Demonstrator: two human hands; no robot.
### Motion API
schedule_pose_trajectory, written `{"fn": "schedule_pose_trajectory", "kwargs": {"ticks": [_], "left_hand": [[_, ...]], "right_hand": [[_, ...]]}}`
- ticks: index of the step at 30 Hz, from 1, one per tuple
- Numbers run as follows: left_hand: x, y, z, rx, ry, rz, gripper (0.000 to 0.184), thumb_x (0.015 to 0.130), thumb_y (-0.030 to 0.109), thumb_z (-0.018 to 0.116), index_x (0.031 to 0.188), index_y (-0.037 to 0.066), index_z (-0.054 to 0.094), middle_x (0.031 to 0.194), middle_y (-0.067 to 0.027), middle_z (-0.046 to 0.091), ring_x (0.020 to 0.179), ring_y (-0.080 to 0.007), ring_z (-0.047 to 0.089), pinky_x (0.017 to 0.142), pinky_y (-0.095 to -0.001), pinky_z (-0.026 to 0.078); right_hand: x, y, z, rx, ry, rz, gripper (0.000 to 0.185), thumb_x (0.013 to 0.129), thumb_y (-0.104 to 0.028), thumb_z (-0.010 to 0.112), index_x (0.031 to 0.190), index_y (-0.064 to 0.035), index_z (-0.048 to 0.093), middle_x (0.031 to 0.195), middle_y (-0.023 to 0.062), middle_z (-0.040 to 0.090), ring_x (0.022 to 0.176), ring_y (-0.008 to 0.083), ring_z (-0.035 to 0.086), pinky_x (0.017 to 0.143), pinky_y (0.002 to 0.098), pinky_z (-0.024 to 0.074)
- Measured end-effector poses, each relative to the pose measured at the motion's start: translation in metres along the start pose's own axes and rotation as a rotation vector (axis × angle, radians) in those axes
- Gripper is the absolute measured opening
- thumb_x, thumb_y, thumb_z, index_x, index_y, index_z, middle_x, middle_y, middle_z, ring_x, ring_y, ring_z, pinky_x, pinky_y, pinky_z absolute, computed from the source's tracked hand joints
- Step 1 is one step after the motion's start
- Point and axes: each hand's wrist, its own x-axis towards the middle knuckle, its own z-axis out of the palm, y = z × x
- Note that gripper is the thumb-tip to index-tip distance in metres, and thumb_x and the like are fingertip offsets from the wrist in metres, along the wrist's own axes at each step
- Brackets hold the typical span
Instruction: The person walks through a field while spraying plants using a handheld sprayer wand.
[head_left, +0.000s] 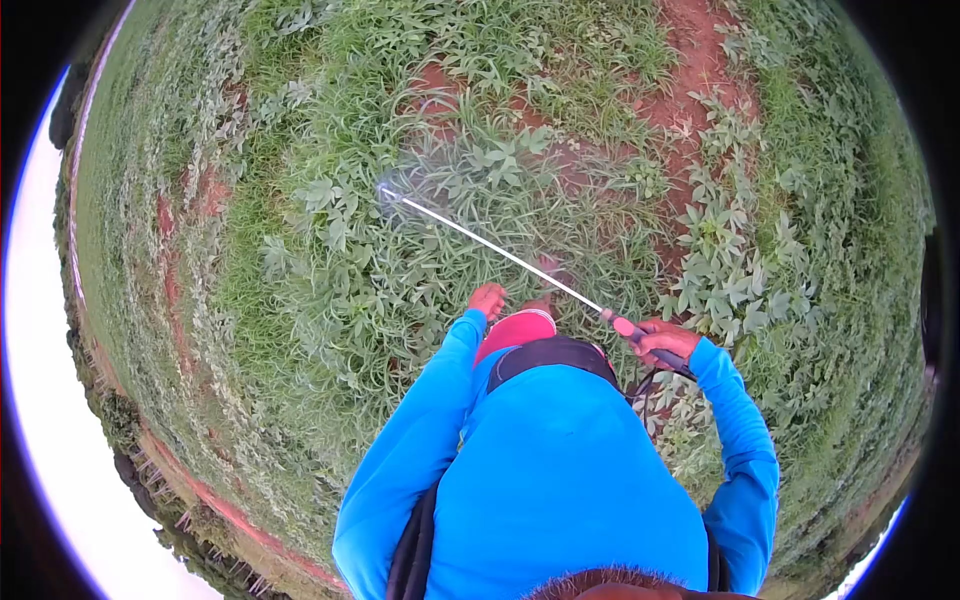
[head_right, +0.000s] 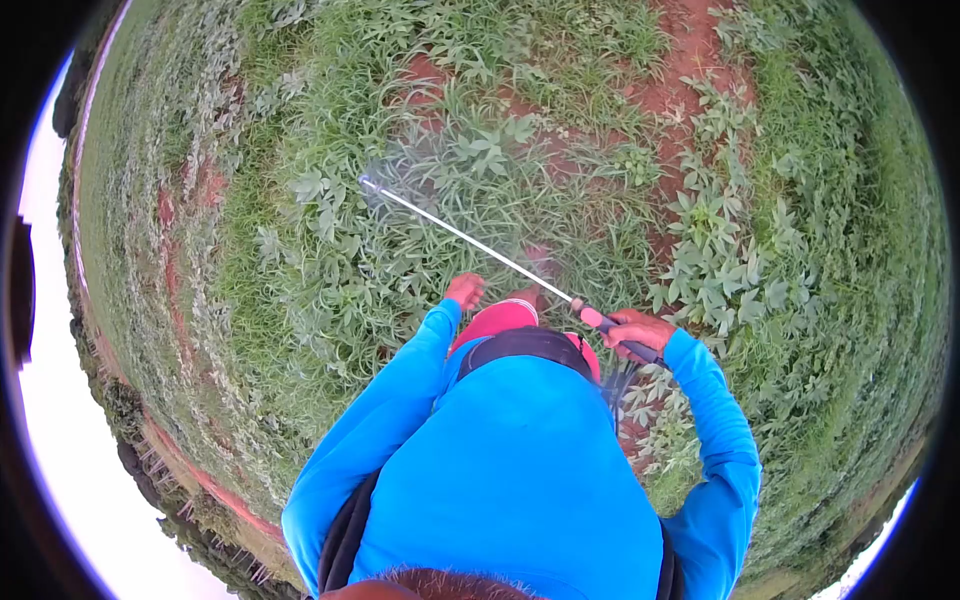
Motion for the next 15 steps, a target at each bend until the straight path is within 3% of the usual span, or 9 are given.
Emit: {"fn": "schedule_pose_trajectory", "kwargs": {"ticks": [2, 4, 6, 7, 8, 10, 12, 15], "left_hand": [[0.003, 0.005, -0.016, -0.08, 0.022, 0.017, 0.025, 0.093, 0.033, 0.049, 0.096, 0.01, 0.059, 0.067, -0.0018, 0.054, 0.05, -0.0086, 0.046, 0.039, -0.0246, 0.034], [0.01, 0.003, -0.037, -0.025, 0.039, -0.029, 0.032, 0.091, 0.041, 0.049, 0.092, 0.01, 0.059, 0.068, -0.0012, 0.055, 0.052, -0.0108, 0.049, 0.041, -0.0265, 0.038], [0.001, 0.02, -0.044, 0.026, 0.094, -0.092, 0.043, 0.089, 0.051, 0.049, 0.088, 0.01, 0.059, 0.066, -0.0016, 0.056, 0.051, -0.0129, 0.051, 0.043, -0.0289, 0.04], [-0.004, 0.026, -0.049, 0.04, 0.129, -0.115, 0.041, 0.089, 0.05, 0.049, 0.089, 0.01, 0.059, 0.066, -0.0018, 0.056, 0.051, -0.0128, 0.051, 0.042, -0.0287, 0.04], [-0.014, 0.032, -0.052, 0.039, 0.151, -0.121, 0.04, 0.089, 0.048, 0.05, 0.089, 0.01, 0.059, 0.067, -0.002, 0.056, 0.051, -0.0127, 0.05, 0.042, -0.0285, 0.04], [-0.022, 0.036, -0.065, 0.023, 0.18, -0.119, 0.037, 0.089, 0.046, 0.05, 0.09, 0.01, 0.059, 0.067, -0.0023, 0.057, 0.05, -0.0125, 0.05, 0.041, -0.0282, 0.039], [-0.016, 0.03, -0.073, -0.007, 0.195, -0.116, 0.034, 0.089, 0.043, 0.05, 0.091, 0.01, 0.059, 0.067, -0.0027, 0.057, 0.049, -0.0124, 0.049, 0.04, -0.0278, 0.038], [0.0, 0.019, -0.075, -0.039, 0.192, -0.111, 0.031, 0.089, 0.039, 0.051, 0.092, 0.01, 0.059, 0.067, -0.0033, 0.057, 0.048, -0.0121, 0.048, 0.039, -0.0273, 0.037]], "right_hand": [[0.039, -0.082, 0.017, -0.137, -0.078, 0.028, 0.023, 0.078, -0.031, 0.06, 0.085, -0.0104, 0.053, 0.062, -0.0027, 0.044, 0.049, 0.0056, 0.042, 0.042, 0.0227, 0.0318], [0.09, -0.129, 0.029, -0.262, -0.264, -0.174, 0.026, 0.081, -0.033, 0.059, 0.092, -0.0108, 0.055, 0.072, -0.0007, 0.049, 0.058, 0.0073, 0.046, 0.049, 0.0234, 0.0362], [0.14, -0.165, 0.049, -0.484, -0.423, -0.566, 0.033, 0.084, -0.038, 0.059, 0.103, -0.0116, 0.059, 0.085, 0.0011, 0.054, 0.072, 0.0093, 0.052, 0.059, 0.0249, 0.0424], [0.16, -0.176, 0.065, -0.53, -0.469, -0.684, 0.036, 0.086, -0.04, 0.059, 0.109, -0.012, 0.06, 0.091, 0.002, 0.056, 0.079, 0.0102, 0.055, 0.064, 0.0257, 0.0455], [0.178, -0.199, 0.094, -0.204, -0.466, -0.142, 0.036, 0.086, -0.042, 0.059, 0.106, -0.0125, 0.062, 0.09, 0.0023, 0.056, 0.078, 0.0104, 0.054, 0.063, 0.0251, 0.0451], [0.222, -0.207, 0.123, -0.224, -0.508, -0.045, 0.039, 0.083, -0.047, 0.061, 0.101, -0.0123, 0.063, 0.085, 0.0023, 0.056, 0.075, 0.0105, 0.054, 0.061, 0.0247, 0.0442], [0.245, -0.206, 0.141, -0.339, -0.547, -0.319, 0.041, 0.081, -0.049, 0.062, 0.098, -0.0124, 0.063, 0.081, 0.0023, 0.055, 0.071, 0.0103, 0.054, 0.058, 0.0248, 0.044], [0.246, -0.225, 0.145, -0.343, -0.557, -0.363, 0.044, 0.076, -0.051, 0.064, 0.095, -0.0114, 0.063, 0.074, 0.003, 0.054, 0.065, 0.0106, 0.054, 0.054, 0.0258, 0.0434]]}}
